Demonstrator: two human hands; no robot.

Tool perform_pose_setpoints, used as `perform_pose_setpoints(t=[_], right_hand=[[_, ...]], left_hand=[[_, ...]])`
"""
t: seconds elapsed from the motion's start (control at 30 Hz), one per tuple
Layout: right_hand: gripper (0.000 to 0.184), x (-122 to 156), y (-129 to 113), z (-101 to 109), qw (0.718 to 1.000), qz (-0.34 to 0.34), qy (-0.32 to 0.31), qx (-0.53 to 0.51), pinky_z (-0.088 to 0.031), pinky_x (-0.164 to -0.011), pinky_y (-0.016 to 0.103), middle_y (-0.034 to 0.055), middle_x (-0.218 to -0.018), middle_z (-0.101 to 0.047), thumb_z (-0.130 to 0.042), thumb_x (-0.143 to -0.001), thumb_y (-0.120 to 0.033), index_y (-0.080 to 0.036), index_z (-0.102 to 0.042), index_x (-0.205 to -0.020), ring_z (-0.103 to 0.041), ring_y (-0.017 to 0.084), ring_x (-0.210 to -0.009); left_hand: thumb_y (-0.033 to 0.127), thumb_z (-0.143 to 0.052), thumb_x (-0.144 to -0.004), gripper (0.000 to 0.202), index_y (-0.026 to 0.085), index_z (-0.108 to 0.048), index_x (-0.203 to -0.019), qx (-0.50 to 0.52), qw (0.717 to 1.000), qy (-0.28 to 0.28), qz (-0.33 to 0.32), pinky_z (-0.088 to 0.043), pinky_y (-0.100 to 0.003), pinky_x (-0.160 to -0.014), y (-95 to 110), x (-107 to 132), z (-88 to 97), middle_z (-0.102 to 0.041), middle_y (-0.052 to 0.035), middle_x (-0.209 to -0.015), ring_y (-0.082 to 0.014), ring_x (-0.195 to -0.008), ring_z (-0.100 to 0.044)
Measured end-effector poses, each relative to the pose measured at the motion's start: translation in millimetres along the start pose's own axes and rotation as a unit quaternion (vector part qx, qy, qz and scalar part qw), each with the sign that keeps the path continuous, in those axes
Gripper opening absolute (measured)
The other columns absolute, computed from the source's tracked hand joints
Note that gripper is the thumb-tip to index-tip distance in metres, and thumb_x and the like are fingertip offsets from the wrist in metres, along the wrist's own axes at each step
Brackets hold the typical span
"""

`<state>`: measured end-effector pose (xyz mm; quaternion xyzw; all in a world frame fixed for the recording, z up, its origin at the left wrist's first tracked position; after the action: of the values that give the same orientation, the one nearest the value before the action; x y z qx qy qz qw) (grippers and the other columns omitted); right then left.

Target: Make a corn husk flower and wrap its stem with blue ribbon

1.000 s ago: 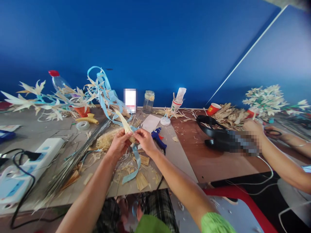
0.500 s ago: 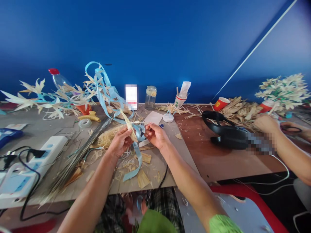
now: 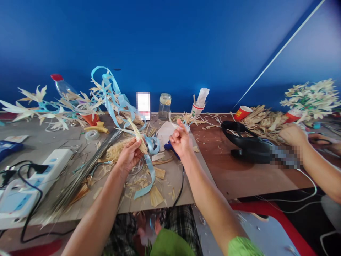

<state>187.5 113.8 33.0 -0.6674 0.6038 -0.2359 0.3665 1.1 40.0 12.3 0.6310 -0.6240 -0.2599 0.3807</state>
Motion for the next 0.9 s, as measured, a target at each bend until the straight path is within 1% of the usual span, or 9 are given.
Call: perform_pose_setpoints(t=[0.1, 0.2, 0.27, 0.37, 0.47, 0.57, 0.73, 0.8, 0.9], right_hand=[[0.019, 13, 22, -20, 0.991, -0.005, -0.069, 0.119, -0.032, -0.046, 0.021, -0.0041, -0.064, -0.056, -0.057, -0.077, -0.031, -0.022, -0.064, -0.093, -0.038, 0.006, -0.044], [0.017, 29, 38, -36, 0.95, -0.008, -0.127, 0.285, -0.037, -0.054, 0.023, -0.0007, -0.067, -0.058, -0.058, -0.075, -0.031, -0.019, -0.066, -0.084, -0.047, 0.01, -0.055], [0.017, 37, 40, -43, 0.917, 0.031, -0.147, 0.369, -0.038, -0.058, 0.023, -0.0001, -0.069, -0.058, -0.06, -0.075, -0.032, -0.019, -0.066, -0.083, -0.049, 0.012, -0.062], [0.018, 42, 40, -47, 0.872, 0.062, -0.154, 0.46, -0.032, -0.054, 0.022, -0.0029, -0.059, -0.05, -0.065, -0.071, -0.034, -0.018, -0.059, -0.066, -0.041, 0.011, -0.057], [0.029, 38, 40, -41, 0.869, 0.045, -0.123, 0.478, -0.028, -0.05, 0.022, -0.005, -0.053, -0.04, -0.063, -0.071, -0.038, -0.018, -0.049, -0.056, -0.035, 0.009, -0.052], [0.029, 28, 33, -29, 0.87, 0.051, -0.07, 0.485, -0.029, -0.05, 0.022, -0.0044, -0.054, -0.042, -0.058, -0.075, -0.042, -0.018, -0.05, -0.06, -0.037, 0.01, -0.053], [0.034, 12, 4, -8, 0.809, 0.162, 0.048, 0.562, -0.037, -0.064, 0.024, 0.0047, -0.078, -0.055, -0.061, -0.073, -0.049, -0.017, -0.061, -0.085, -0.046, 0.014, -0.068], [0.038, 10, -4, -5, 0.841, 0.167, 0.054, 0.511, -0.039, -0.064, 0.025, 0.0058, -0.083, -0.056, -0.06, -0.074, -0.051, -0.017, -0.061, -0.092, -0.047, 0.014, -0.069], [0.037, 12, 1, -12, 0.942, 0.08, -0.035, 0.324, -0.036, -0.055, 0.024, 0.0016, -0.07, -0.053, -0.053, -0.079, -0.054, -0.018, -0.063, -0.084, -0.042, 0.011, -0.058]], left_hand=[[0.027, -0.072, -0.07, 0.02, 0.012, -0.063, -0.081, -0.007, 1.0, -0.016, 0.002, -0.034, -0.013, -0.041, -2, 1, -4.1, -0.033, 0.0095, -0.045, -0.0008, -0.036, -0.024], [0.026, -0.071, -0.072, 0.02, 0.012, -0.065, -0.085, -0.005, 0.999, -0.033, -0.001, -0.032, -0.012, -0.041, -3, 1, -6.3, -0.036, 0.0082, -0.048, -0.001, -0.038, -0.026], [0.024, -0.071, -0.071, 0.022, 0.012, -0.065, -0.088, -0.001, 0.999, -0.041, -0.005, -0.034, -0.013, -0.044, -4, 1, -7.5, -0.041, 0.0068, -0.052, -0.0008, -0.04, -0.028], [0.021, -0.072, -0.069, 0.023, 0.012, -0.066, -0.089, -0.007, 0.999, -0.05, 0.003, -0.036, -0.013, -0.047, -6, 1, -10.0, -0.046, 0.0046, -0.057, -0.0008, -0.044, -0.031], [0.021, -0.072, -0.069, 0.023, 0.011, -0.066, -0.089, -0.01, 0.999, -0.047, 0.009, -0.033, -0.014, -0.045, -7, 1, -10.5, -0.045, 0.0044, -0.058, -0.0009, -0.044, -0.031], [0.02, -0.071, -0.07, 0.027, 0.01, -0.066, -0.095, 0.009, 0.999, -0.045, 0.001, -0.028, -0.013, -0.041, -5, 1, -8.8, -0.038, 0.0068, -0.055, -0.0004, -0.041, -0.027], [0.02, -0.07, -0.071, 0.027, 0.009, -0.066, -0.095, 0.012, 0.998, -0.062, 0.005, -0.024, -0.013, -0.039, -5, 0, -7.5, -0.039, 0.0062, -0.059, 0.0011, -0.04, -0.025], [0.021, -0.071, -0.071, 0.027, 0.01, -0.065, -0.095, 0.004, 0.997, -0.07, 0.017, -0.024, -0.013, -0.037, -6, -1, -8.2, -0.044, 0.0049, -0.061, 0.0014, -0.039, -0.025], [0.022, -0.071, -0.071, 0.025, 0.011, -0.065, -0.092, -0.001, 0.996, -0.081, 0.027, -0.022, -0.014, -0.035, -8, 1, -10.2, -0.053, 0.002, -0.066, 0.0015, -0.037, -0.025]])
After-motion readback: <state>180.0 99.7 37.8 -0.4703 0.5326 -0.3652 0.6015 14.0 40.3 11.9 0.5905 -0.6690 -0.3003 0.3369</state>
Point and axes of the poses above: each hand's wrist, its own x-axis away from the middle knuckle, its own z-axis out of the back of the hand, y = z × x, the point moved 4 cm from there along -x, towards the middle knuckle
